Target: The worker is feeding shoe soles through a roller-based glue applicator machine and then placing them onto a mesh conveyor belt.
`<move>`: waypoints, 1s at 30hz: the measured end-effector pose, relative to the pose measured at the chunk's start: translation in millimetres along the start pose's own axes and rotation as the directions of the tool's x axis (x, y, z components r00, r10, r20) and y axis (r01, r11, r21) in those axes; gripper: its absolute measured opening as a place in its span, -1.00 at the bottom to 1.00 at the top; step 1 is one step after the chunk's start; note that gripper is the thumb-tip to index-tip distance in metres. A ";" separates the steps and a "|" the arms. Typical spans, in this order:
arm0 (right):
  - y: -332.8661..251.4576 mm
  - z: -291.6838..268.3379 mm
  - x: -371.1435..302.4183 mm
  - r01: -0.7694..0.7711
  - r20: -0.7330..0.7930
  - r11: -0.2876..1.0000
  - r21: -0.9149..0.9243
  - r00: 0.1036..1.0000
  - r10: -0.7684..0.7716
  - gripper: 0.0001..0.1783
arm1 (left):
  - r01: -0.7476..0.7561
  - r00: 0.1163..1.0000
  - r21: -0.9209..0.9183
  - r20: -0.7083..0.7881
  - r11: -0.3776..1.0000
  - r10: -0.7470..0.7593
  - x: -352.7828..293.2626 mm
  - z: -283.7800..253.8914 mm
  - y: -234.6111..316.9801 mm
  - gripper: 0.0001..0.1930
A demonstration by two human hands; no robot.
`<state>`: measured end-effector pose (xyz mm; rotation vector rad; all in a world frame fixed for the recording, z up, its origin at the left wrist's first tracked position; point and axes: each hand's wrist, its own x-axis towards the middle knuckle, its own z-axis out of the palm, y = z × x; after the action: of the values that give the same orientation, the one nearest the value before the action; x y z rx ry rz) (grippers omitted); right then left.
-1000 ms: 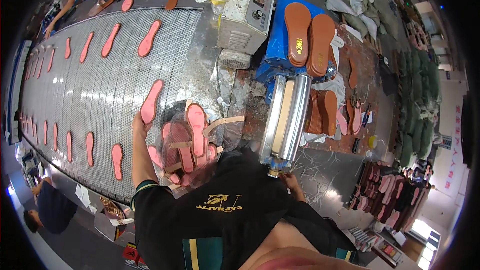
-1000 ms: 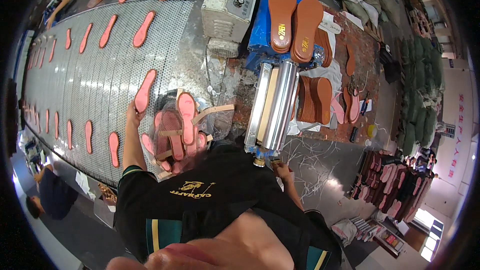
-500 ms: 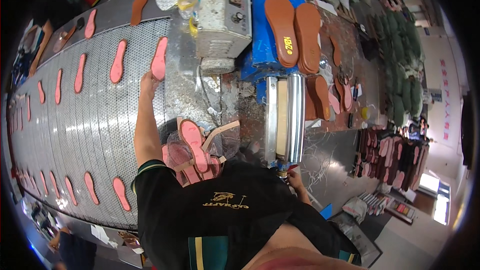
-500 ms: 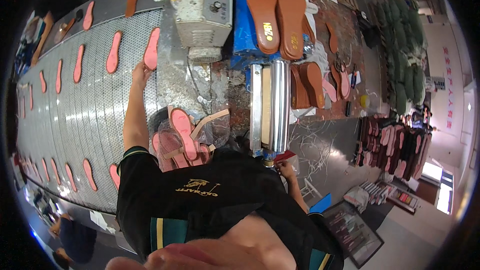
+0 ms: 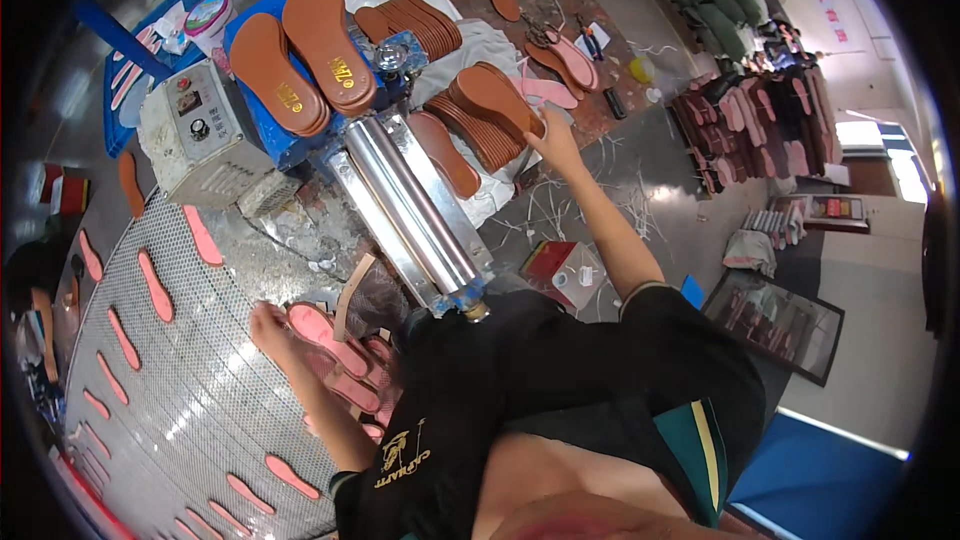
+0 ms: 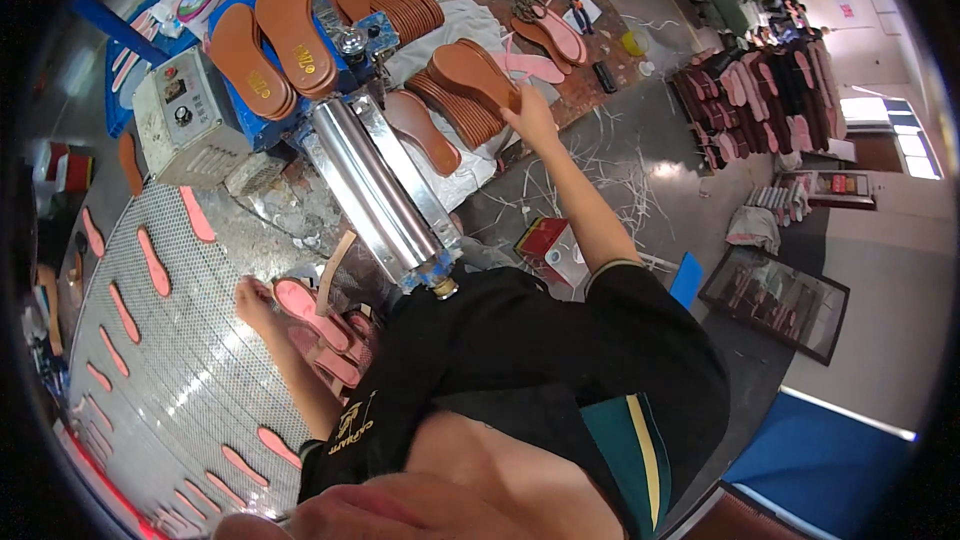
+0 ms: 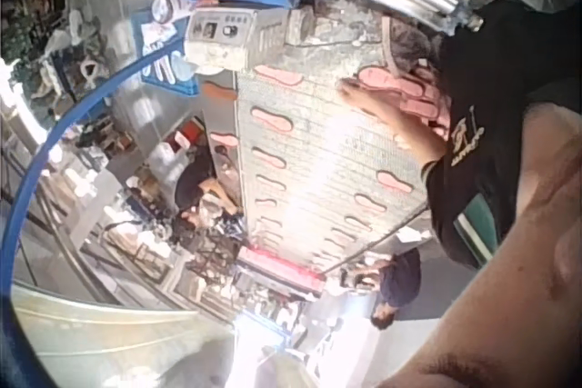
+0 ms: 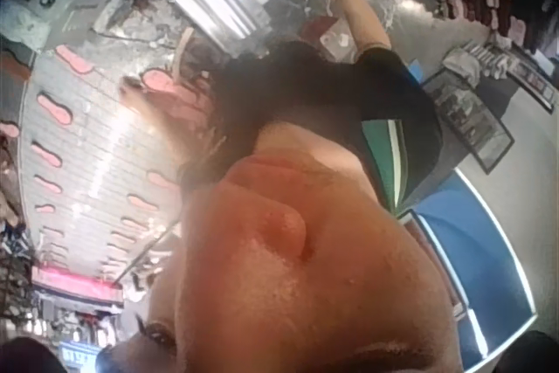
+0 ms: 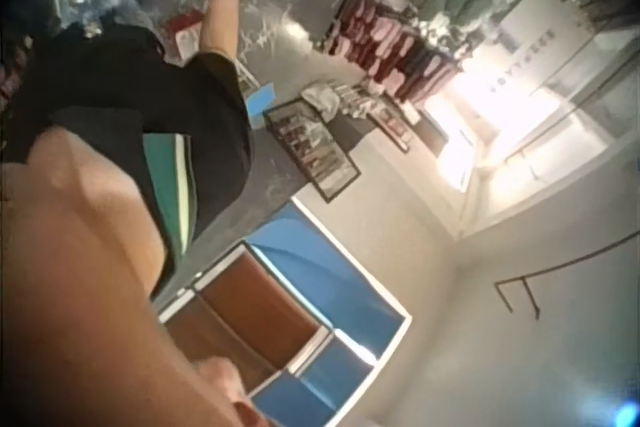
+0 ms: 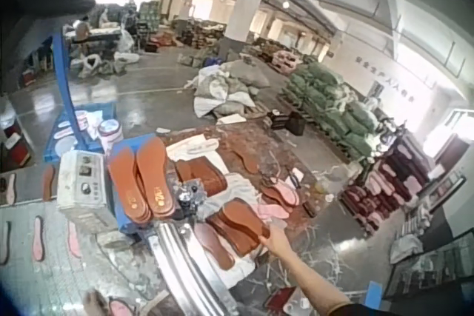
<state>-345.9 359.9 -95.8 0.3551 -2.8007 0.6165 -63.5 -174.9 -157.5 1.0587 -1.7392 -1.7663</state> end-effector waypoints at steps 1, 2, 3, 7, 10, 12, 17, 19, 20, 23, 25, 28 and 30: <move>6.2 7.7 9.4 0.004 0.002 1.000 0.024 1.000 -0.004 -0.46 | 0.021 1.000 -0.007 -0.010 1.000 -0.021 -31.3 15.3 5.6 -0.66; 15.8 14.9 14.7 -0.051 0.057 0.998 -0.037 0.997 0.053 -0.41 | 0.075 0.997 0.080 -0.024 0.994 -0.074 -65.4 40.9 33.1 -0.64; 13.9 25.8 21.3 -0.083 0.119 0.993 -0.079 0.989 0.092 -0.36 | -0.021 1.000 0.169 0.001 0.985 0.021 -81.8 34.3 6.7 -0.63; 31.7 50.7 23.2 -0.107 0.182 0.967 0.230 0.981 0.065 -0.32 | 0.263 0.965 -0.301 0.107 0.917 -0.241 -155.7 87.9 0.0 -0.58; 45.7 52.0 21.1 -0.015 0.034 0.954 0.300 0.999 0.005 -0.31 | 0.299 0.954 -0.291 0.112 0.909 -0.278 -184.7 118.6 23.3 -0.55; 38.9 29.4 26.1 0.049 0.001 0.938 0.344 0.999 -0.053 -0.31 | 0.249 0.966 -0.190 0.117 0.950 -0.230 -197.6 128.7 36.7 -0.52; 16.8 -53.1 40.5 0.062 0.186 0.766 0.640 0.954 -0.233 -0.31 | 0.102 0.992 0.022 0.070 0.995 -0.103 -187.7 122.8 67.7 -0.55; 0.4 -68.6 42.6 0.062 0.321 0.694 0.717 0.855 -0.408 -0.32 | 0.109 0.990 0.043 0.089 0.993 -0.113 -179.5 122.9 99.9 -0.76; -17.2 -71.5 43.3 0.138 0.305 0.677 0.723 0.816 -0.491 -0.32 | -0.036 0.987 0.234 0.163 0.972 -0.002 -168.7 114.0 105.0 -0.80; -61.0 -50.1 31.6 0.249 0.303 0.641 0.726 0.721 -0.623 -0.35 | -0.244 0.928 0.419 0.362 0.875 0.086 -140.8 124.6 125.3 -0.61; -83.3 -39.8 18.6 0.361 0.348 0.762 0.538 0.728 -0.590 -0.34 | -0.308 0.883 0.433 0.461 0.847 0.085 -126.2 139.2 149.5 -0.48; -107.9 -53.5 8.5 0.185 0.286 0.641 0.745 0.780 -0.557 -0.26 | -0.597 0.698 0.461 0.702 0.656 0.142 -116.0 154.2 172.2 -0.23; -119.1 -61.0 -5.7 0.141 0.226 0.590 0.795 0.834 -0.504 -0.19 | -0.708 0.593 0.413 0.788 0.574 0.165 -108.0 156.5 178.0 -0.16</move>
<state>-294.7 282.7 0.9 1.2987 -2.5383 1.7948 -153.4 -12.6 25.2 -0.0239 -2.9674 -1.1476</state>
